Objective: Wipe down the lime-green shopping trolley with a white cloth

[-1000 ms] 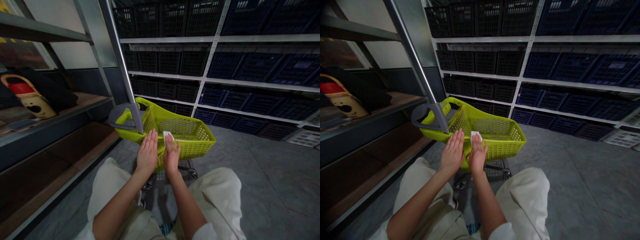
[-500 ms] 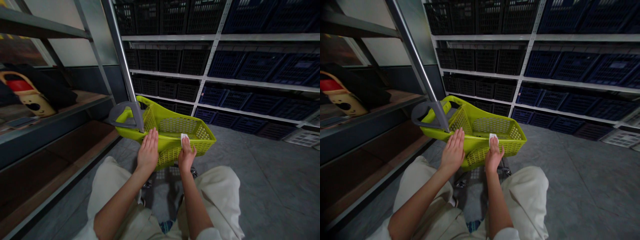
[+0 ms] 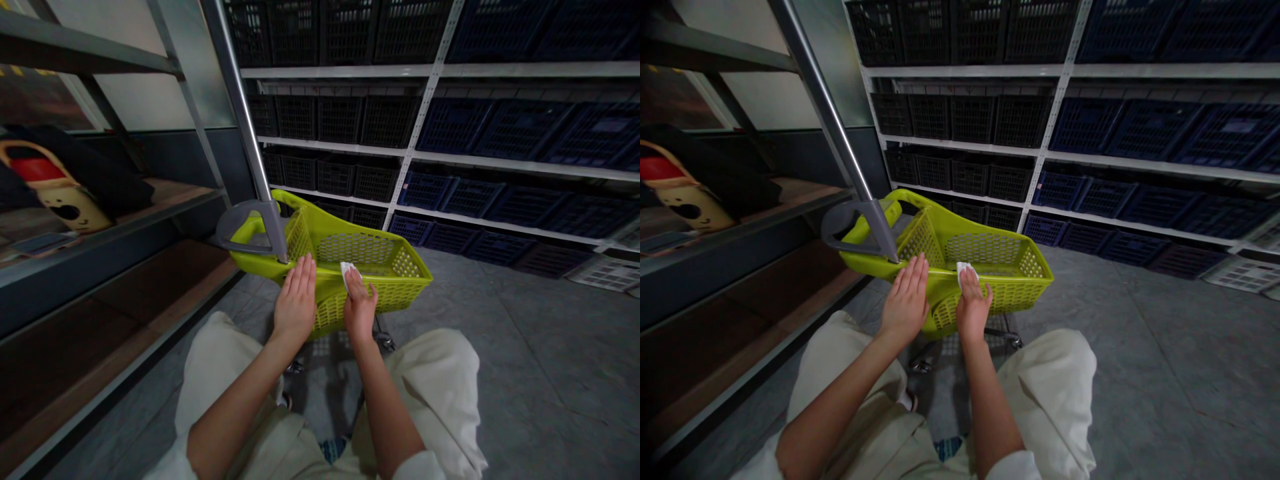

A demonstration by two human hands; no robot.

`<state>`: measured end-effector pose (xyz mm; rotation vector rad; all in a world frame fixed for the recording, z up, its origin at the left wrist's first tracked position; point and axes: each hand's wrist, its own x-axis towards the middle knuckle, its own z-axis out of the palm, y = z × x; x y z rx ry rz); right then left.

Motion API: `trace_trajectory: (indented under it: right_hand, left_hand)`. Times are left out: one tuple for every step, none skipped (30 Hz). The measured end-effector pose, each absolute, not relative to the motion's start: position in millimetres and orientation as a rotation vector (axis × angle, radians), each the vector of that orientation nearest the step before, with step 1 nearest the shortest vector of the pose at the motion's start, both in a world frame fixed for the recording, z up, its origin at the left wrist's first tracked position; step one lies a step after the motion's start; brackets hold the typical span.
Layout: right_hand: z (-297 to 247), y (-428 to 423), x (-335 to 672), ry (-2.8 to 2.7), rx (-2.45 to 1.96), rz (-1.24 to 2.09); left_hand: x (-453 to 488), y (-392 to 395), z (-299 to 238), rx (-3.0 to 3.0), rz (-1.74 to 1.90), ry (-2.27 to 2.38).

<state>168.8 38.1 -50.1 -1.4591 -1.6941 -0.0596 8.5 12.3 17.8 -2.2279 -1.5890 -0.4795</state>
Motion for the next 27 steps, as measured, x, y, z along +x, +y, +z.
trace_trajectory:
  right_hand:
    - [-55.5, 39.6, 179.8, -1.646, -1.507, -0.073]
    - [-59.8, 40.9, 188.2, -1.595, -1.552, -0.082]
    - [-62.6, 41.8, 193.2, -1.545, -1.594, -0.088]
    - [-63.5, 42.2, 194.3, -1.501, -1.627, -0.091]
    - [-62.6, 42.2, 191.4, -1.473, -1.647, -0.092]
    - [-59.9, 41.7, 185.0, -1.468, -1.649, -0.089]
    - [-55.7, 40.7, 175.5, -1.482, -1.632, -0.084]
    - [-50.4, 39.2, 164.0, -1.519, -1.594, -0.075]
    - [-44.6, 37.3, 151.6, -1.576, -1.537, -0.062]
    - [-38.7, 35.4, 139.5, -1.643, -1.471, -0.045]
    - [-33.3, 33.4, 128.8, -1.702, -1.407, -0.028]
    - [-29.0, 31.8, 120.3, -1.747, -1.354, -0.013]
    - [-26.0, 30.6, 114.8, -1.775, -1.316, -0.003]
    - [-24.6, 30.1, 112.5, -1.787, -1.292, 0.002]
    - [-24.9, 30.1, 113.5, -1.788, -1.283, 0.002]
    - [-26.8, 30.8, 117.8, -1.783, -1.286, 0.0]
    - [-30.1, 32.0, 124.7, -1.774, -1.299, -0.007]
    - [-34.4, 33.4, 133.8, -1.762, -1.322, -0.016]
    - [-39.4, 35.1, 144.2, -1.743, -1.355, -0.027]
    - [-44.6, 36.6, 155.0, -1.715, -1.394, -0.038]
    - [-49.3, 38.0, 165.2, -1.683, -1.433, -0.05]
    - [-53.2, 39.1, 173.7, -1.652, -1.467, -0.058]
    - [-55.8, 39.9, 179.7, -1.623, -1.497, -0.062]
    - [-56.8, 40.4, 182.4, -1.595, -1.523, -0.063]
    - [-56.2, 40.6, 181.4, -1.571, -1.539, -0.061]
    - [-53.9, 40.5, 176.7, -1.558, -1.545, -0.056]
    - [-50.1, 40.1, 168.8, -1.558, -1.537, -0.049]
  left_hand:
    - [8.9, 12.1, 18.0, -2.231, -0.485, -1.592]
    - [9.2, 12.2, 18.0, -2.232, -0.494, -1.596]
    - [9.4, 12.3, 17.6, -2.232, -0.503, -1.598]
    - [9.6, 12.7, 17.0, -2.229, -0.511, -1.598]
    - [9.8, 13.1, 16.2, -2.226, -0.518, -1.595]
    - [9.9, 13.5, 15.4, -2.22, -0.523, -1.59]
    - [10.0, 14.0, 14.5, -2.213, -0.523, -1.584]
    - [10.1, 14.4, 13.6, -2.203, -0.521, -1.581]
    - [10.2, 14.8, 12.9, -2.194, -0.516, -1.579]
    - [10.2, 15.0, 12.4, -2.183, -0.509, -1.581]
    - [10.2, 15.2, 12.2, -2.172, -0.501, -1.585]
    - [10.1, 15.2, 12.2, -2.163, -0.491, -1.589]
    - [9.9, 15.2, 12.5, -2.158, -0.481, -1.591]
    - [9.6, 15.1, 13.0, -2.157, -0.471, -1.592]
    - [9.3, 14.9, 13.7, -2.16, -0.461, -1.591]
    - [8.9, 14.6, 14.5, -2.167, -0.451, -1.589]
    - [8.5, 14.4, 15.3, -2.178, -0.442, -1.584]
    - [8.2, 14.0, 16.1, -2.188, -0.435, -1.58]
    - [8.0, 13.7, 16.9, -2.196, -0.431, -1.575]
    - [8.0, 13.3, 17.6, -2.201, -0.429, -1.57]
    - [8.2, 12.9, 18.2, -2.205, -0.431, -1.567]
    - [8.6, 12.5, 18.6, -2.208, -0.436, -1.566]
    - [9.2, 12.2, 18.8, -2.209, -0.443, -1.57]
    - [10.0, 12.1, 18.7, -2.209, -0.452, -1.576]
    - [10.7, 12.2, 18.3, -2.207, -0.459, -1.583]
    - [11.3, 12.5, 17.5, -2.203, -0.466, -1.589]
    - [11.7, 13.0, 16.4, -2.195, -0.472, -1.592]
